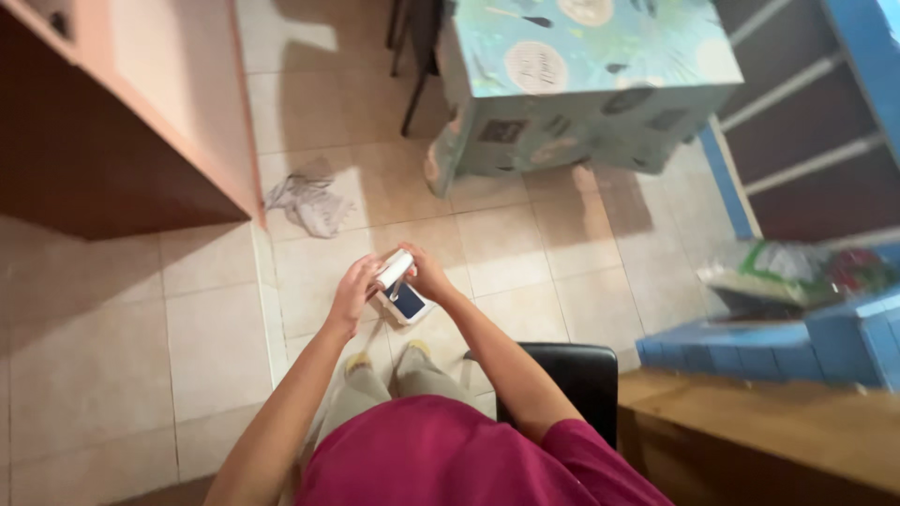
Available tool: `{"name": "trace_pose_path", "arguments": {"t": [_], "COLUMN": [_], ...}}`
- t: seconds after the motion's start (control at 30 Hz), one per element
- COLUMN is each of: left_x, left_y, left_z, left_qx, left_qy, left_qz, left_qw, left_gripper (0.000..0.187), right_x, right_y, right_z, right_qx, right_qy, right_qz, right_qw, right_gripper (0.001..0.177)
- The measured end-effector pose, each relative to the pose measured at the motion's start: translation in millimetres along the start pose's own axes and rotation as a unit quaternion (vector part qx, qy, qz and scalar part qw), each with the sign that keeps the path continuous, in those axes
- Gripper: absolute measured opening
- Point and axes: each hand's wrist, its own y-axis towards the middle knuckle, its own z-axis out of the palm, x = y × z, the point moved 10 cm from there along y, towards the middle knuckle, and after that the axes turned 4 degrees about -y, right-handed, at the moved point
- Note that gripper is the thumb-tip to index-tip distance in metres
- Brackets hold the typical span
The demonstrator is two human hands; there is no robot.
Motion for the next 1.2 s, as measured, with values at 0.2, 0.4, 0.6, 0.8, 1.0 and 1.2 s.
{"name": "trace_pose_path", "arguments": {"t": [0.2,0.4,0.6,0.8,1.0,1.2], "left_x": [-17,-68,-115,-118,-131,-133], "left_y": [-1,16,17,28,20,15], "left_z": [-15,-82,-158,-234,-278,-304], "left_qx": [-0.020,-0.087,-0.112,-0.136,-0.159,-0.164], "left_qy": [-0.063,-0.083,-0.103,-0.137,-0.168,-0.184], "left_qz": [0.036,0.073,0.079,0.078,0.069,0.070], "left_qw": [0.997,0.990,0.985,0.978,0.970,0.967], "left_gripper": [0.051,0.051,0.048,0.045,0.048,0.052], "right_x": [8,58,122,180,211,228], "right_y": [32,75,114,156,178,196], "right_z": [17,45,84,130,165,207], "right_qx": [0.039,0.046,0.043,0.023,-0.003,0.000], "right_qy": [0.043,0.001,-0.056,-0.042,-0.044,-0.029], "right_qz": [0.039,0.069,0.059,0.022,-0.004,0.005], "right_qw": [0.998,0.997,0.996,0.999,0.999,1.000], "right_gripper": [0.024,0.024,0.024,0.023,0.018,0.023]}}
